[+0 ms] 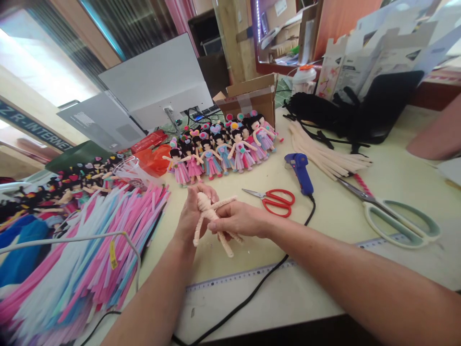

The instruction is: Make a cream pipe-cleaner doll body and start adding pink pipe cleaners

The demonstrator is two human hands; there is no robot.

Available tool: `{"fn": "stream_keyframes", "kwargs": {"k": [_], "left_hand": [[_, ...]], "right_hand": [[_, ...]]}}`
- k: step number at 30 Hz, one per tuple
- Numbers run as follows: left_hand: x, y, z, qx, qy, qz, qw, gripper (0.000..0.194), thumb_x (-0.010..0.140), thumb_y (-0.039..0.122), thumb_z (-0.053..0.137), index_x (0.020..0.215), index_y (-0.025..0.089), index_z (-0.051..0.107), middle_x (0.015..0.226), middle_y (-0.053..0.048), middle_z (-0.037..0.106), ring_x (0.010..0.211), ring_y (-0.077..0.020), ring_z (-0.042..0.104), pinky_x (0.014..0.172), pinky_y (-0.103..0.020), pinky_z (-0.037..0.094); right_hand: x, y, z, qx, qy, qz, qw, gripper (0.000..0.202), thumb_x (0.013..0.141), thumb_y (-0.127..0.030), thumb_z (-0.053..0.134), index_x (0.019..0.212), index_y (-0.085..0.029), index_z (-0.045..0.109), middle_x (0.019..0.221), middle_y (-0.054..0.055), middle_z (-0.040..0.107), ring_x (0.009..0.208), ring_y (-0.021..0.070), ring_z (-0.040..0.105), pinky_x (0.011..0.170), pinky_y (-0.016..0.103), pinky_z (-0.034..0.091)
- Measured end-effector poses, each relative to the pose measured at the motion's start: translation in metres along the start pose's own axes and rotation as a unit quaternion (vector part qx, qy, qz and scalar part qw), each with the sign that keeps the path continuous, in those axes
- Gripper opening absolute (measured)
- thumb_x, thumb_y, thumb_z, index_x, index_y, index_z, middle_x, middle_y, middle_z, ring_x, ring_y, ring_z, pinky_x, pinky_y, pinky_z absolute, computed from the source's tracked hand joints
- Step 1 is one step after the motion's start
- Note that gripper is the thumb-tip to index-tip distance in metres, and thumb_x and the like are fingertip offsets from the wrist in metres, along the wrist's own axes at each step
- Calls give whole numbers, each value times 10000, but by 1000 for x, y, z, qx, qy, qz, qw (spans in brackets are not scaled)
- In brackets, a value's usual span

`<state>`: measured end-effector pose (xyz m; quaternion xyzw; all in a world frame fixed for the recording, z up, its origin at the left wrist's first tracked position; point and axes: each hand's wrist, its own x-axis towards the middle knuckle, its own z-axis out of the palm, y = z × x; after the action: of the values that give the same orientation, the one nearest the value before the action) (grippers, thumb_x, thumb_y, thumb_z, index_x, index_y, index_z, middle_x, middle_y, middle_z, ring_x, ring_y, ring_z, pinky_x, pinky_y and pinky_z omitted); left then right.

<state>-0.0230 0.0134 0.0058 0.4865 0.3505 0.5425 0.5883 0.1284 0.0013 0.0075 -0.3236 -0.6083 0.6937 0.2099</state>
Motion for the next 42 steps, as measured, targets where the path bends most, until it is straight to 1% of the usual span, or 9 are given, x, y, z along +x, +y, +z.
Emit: {"fn": "stream_keyframes", "kwargs": {"k": [6, 13, 16, 18, 20, 24, 31, 37, 42], "left_hand": [[0, 0, -2, 19, -12, -20, 1000, 615, 719, 805, 550, 644, 195, 524, 656, 1, 520, 598, -120, 437, 594, -263, 367], [-1, 2, -1, 2, -19, -23, 1000, 614, 709, 789, 584, 624, 185, 519, 640, 5, 523, 590, -108, 454, 575, -245, 384], [-1, 5, 0, -23, 7, -53, 998, 661, 643, 851, 567, 705, 193, 559, 671, -1, 564, 597, -123, 499, 569, -257, 419], [1, 7, 0, -34, 23, -85, 996, 714, 637, 895, 496, 762, 197, 586, 690, -14, 592, 612, -145, 542, 555, -268, 435], [2, 8, -1, -40, 22, -104, 993, 741, 649, 908, 448, 760, 192, 600, 675, -23, 595, 610, -153, 563, 536, -265, 433], [3, 6, -2, -45, 18, -92, 995, 713, 649, 889, 491, 713, 187, 597, 636, -10, 570, 563, -128, 521, 525, -253, 421], [2, 3, -1, -34, -6, -32, 999, 664, 677, 836, 549, 580, 180, 521, 568, 9, 501, 529, -99, 438, 524, -235, 370], [1, 5, 0, -32, -6, -56, 998, 655, 688, 823, 558, 561, 185, 488, 542, 15, 467, 513, -101, 416, 515, -243, 356], [1, 8, 0, -63, -8, -99, 993, 652, 750, 810, 495, 597, 178, 546, 589, -9, 530, 535, -112, 471, 530, -245, 394]], "right_hand": [[0, 0, 0, -32, -12, -17, 999, 186, 780, -319, 646, 673, -171, 610, 588, -38, 551, 556, 96, 491, 547, 226, 379], [1, 0, 1, -51, -9, -25, 998, 206, 789, -317, 638, 652, -172, 586, 597, -37, 549, 563, 94, 490, 547, 223, 368], [2, 1, 0, -43, 13, -19, 999, 201, 791, -342, 642, 691, -170, 611, 609, -30, 559, 550, 96, 487, 525, 226, 360], [2, 0, -2, -44, 38, -18, 998, 200, 795, -349, 646, 710, -170, 616, 628, -24, 572, 552, 96, 491, 529, 227, 369], [1, -1, -2, -54, 56, -17, 997, 206, 801, -347, 645, 700, -172, 604, 637, -22, 576, 559, 94, 495, 540, 226, 376], [1, -2, -2, -90, 72, 4, 993, 220, 804, -341, 640, 670, -175, 583, 610, -28, 557, 546, 91, 479, 516, 222, 344], [1, 0, 2, -115, 41, 16, 992, 220, 805, -343, 618, 663, -186, 561, 614, -38, 550, 554, 91, 467, 519, 225, 329], [-1, -1, 2, -117, 41, 19, 992, 218, 781, -356, 637, 667, -187, 559, 617, -46, 540, 583, 95, 471, 545, 228, 338], [0, -1, 0, -85, 34, 10, 996, 157, 765, -335, 654, 730, -185, 622, 630, -42, 552, 590, 100, 487, 562, 229, 359]]}}
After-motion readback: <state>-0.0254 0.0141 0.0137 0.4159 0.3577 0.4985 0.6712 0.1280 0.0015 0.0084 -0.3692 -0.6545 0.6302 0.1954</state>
